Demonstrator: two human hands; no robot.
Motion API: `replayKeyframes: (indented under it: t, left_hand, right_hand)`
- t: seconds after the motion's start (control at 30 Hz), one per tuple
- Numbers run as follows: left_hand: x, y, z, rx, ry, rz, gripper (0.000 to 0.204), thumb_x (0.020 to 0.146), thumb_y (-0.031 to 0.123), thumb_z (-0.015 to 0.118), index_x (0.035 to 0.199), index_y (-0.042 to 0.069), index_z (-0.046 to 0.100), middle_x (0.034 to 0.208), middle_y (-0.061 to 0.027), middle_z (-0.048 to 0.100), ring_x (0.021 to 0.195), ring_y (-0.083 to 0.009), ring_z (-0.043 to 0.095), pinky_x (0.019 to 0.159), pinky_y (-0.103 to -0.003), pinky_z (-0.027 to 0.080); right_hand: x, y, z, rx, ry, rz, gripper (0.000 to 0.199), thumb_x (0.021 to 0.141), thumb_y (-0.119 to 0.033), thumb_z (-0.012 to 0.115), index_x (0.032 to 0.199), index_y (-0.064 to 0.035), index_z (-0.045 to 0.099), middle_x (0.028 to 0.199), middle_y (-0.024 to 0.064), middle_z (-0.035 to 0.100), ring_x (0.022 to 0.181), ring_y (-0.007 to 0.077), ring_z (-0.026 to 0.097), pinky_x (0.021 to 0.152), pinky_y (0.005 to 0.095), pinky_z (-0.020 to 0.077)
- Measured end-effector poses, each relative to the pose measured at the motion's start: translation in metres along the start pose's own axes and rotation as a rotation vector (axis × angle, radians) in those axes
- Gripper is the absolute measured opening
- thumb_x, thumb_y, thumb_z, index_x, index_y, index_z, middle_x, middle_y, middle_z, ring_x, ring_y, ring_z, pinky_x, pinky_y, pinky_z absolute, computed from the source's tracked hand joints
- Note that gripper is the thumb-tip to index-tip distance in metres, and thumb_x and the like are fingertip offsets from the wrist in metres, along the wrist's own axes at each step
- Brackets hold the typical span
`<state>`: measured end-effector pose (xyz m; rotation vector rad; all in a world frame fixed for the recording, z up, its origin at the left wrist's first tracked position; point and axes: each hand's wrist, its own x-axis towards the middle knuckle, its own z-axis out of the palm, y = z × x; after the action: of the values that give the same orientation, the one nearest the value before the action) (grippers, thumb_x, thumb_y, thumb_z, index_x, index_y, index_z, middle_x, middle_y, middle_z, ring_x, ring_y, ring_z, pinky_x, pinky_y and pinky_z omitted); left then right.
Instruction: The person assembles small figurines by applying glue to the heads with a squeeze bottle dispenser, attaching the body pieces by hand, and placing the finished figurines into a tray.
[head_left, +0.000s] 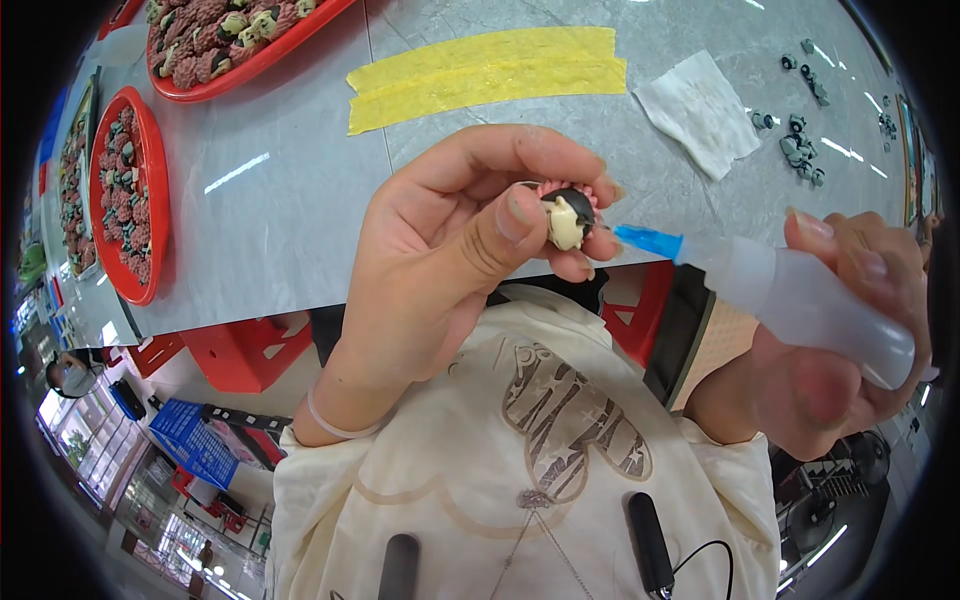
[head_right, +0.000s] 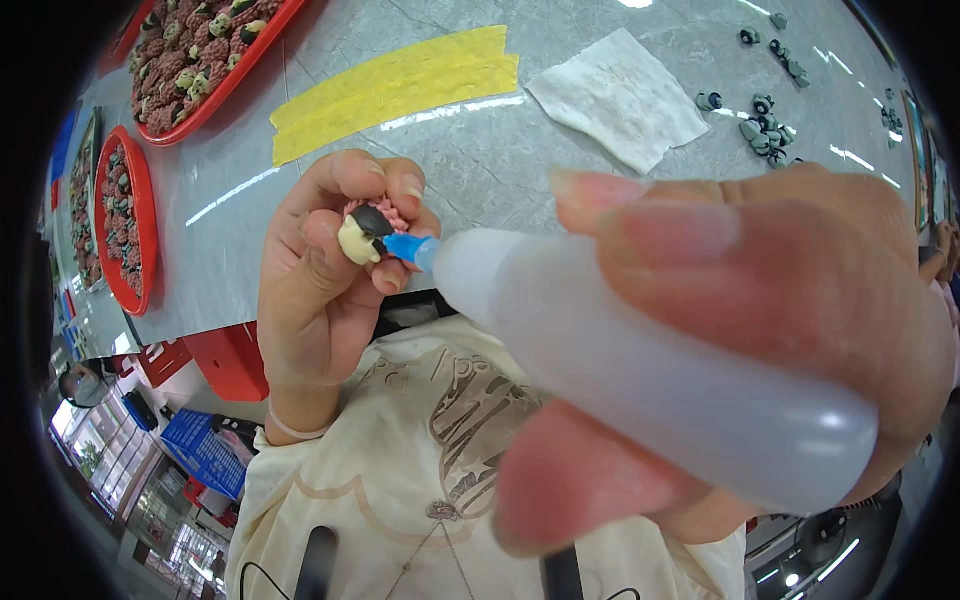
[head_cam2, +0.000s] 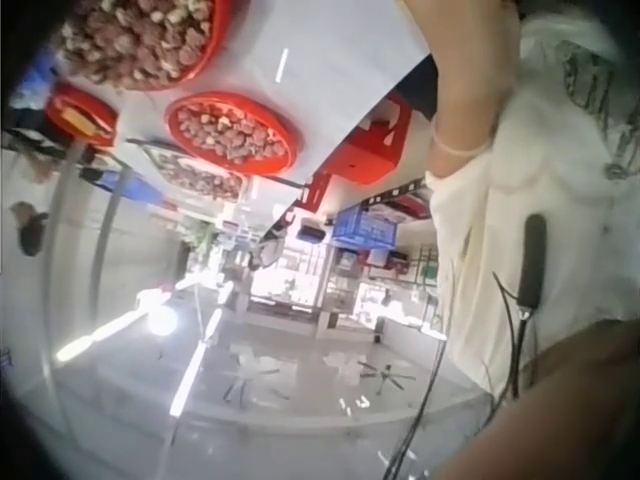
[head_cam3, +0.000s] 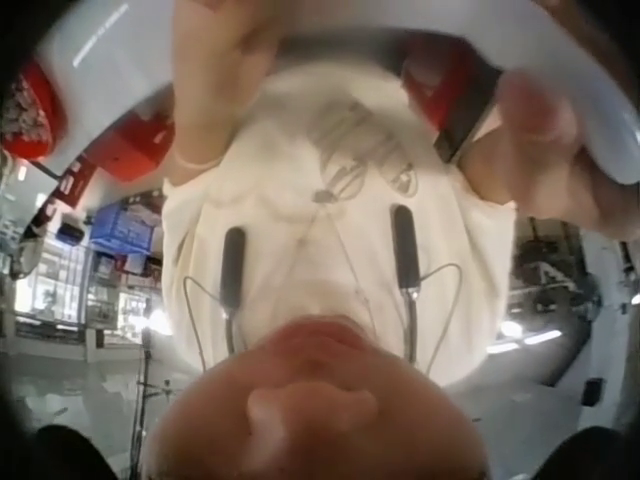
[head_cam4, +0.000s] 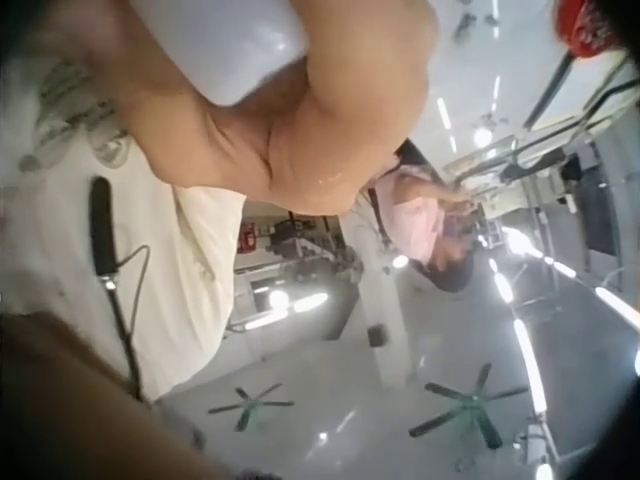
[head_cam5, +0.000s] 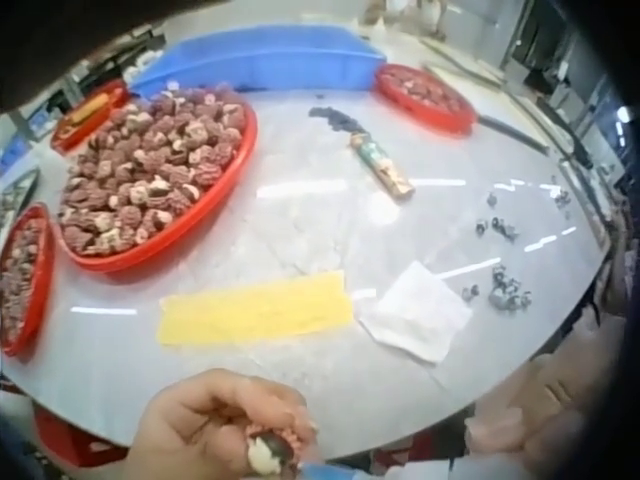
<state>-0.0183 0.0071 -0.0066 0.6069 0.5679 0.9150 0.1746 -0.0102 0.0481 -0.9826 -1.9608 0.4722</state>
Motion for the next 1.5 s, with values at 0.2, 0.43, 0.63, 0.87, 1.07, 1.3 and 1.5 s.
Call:
replayKeyframes:
  t: [0.2,0.43,0.63,0.87,1.07,1.3,1.5]
  left_hand:
    - [0.002,0.001,0.000,-0.003,0.006,0.009,0.033,0.077,0.026,0.052,0.095,0.000,0.044,0.091,-0.0113,0.043,0.073,-0.0147,0.049,0.054,-0.015,0.040]
    - [0.001,0.002,0.007,-0.016,-0.001,0.039,0.032,0.077,0.023,0.054,0.093,-0.003,0.046,0.088,-0.0140,0.052,0.072,-0.0167,0.054,0.061,-0.023,0.043]
    - [0.001,0.003,0.006,0.031,0.075,0.060,0.029,0.075,0.025,0.055,0.088,0.000,0.047,0.085,-0.0127,0.050,0.069,-0.0159,0.052,0.056,-0.021,0.042]
    - [0.004,0.006,0.010,0.053,0.067,0.050,0.031,0.075,0.025,0.056,0.088,-0.001,0.046,0.084,-0.0128,0.049,0.069,-0.0163,0.052,0.055,-0.022,0.043]
    - [0.005,0.006,0.010,0.030,0.023,0.045,0.030,0.074,0.023,0.057,0.088,-0.001,0.047,0.085,-0.0137,0.049,0.071,-0.0168,0.053,0.056,-0.022,0.043]
    - [0.007,0.004,0.016,0.014,-0.052,0.013,0.032,0.074,0.026,0.057,0.087,0.002,0.042,0.088,-0.0106,0.043,0.071,-0.0166,0.052,0.055,-0.017,0.045]
    - [0.005,0.003,0.017,0.009,-0.011,-0.029,0.035,0.073,0.026,0.058,0.091,0.001,0.042,0.091,-0.0126,0.044,0.071,-0.0174,0.053,0.055,-0.018,0.046]
  right_hand:
    - [-0.003,0.018,-0.001,0.230,0.546,0.415,0.039,0.074,-0.023,0.052,0.097,0.0077,0.044,0.093,0.0211,0.048,0.072,0.0256,0.053,0.062,0.0322,0.0421]
    - [0.023,0.058,0.029,-0.017,0.280,0.297,0.029,0.063,0.005,0.060,0.088,0.0021,0.047,0.081,0.0093,0.054,0.075,0.0160,0.054,0.069,0.0251,0.0428]
    - [0.017,0.077,0.026,0.002,0.176,0.306,0.031,0.060,0.007,0.059,0.089,0.0013,0.050,0.080,0.0052,0.055,0.072,0.0121,0.054,0.067,0.0220,0.0427]
    - [0.007,0.113,-0.038,-0.547,0.120,0.370,0.015,0.067,0.001,0.055,0.082,0.0009,0.058,0.079,0.0049,0.057,0.070,0.0098,0.052,0.065,0.0205,0.0407]
    - [0.010,0.084,-0.032,0.048,0.383,0.531,0.020,0.066,0.000,0.058,0.086,0.0019,0.057,0.077,0.0062,0.057,0.065,0.0101,0.053,0.058,0.0189,0.0406]
    - [-0.005,0.052,-0.014,0.582,0.242,0.414,0.027,0.072,-0.011,0.058,0.095,0.0004,0.051,0.091,0.0119,0.049,0.070,0.0125,0.044,0.058,0.0194,0.0347]
    - [-0.005,0.034,-0.002,0.802,0.120,0.551,0.026,0.071,-0.014,0.059,0.093,-0.0046,0.048,0.089,0.0111,0.046,0.067,0.0114,0.042,0.053,0.0170,0.0332]
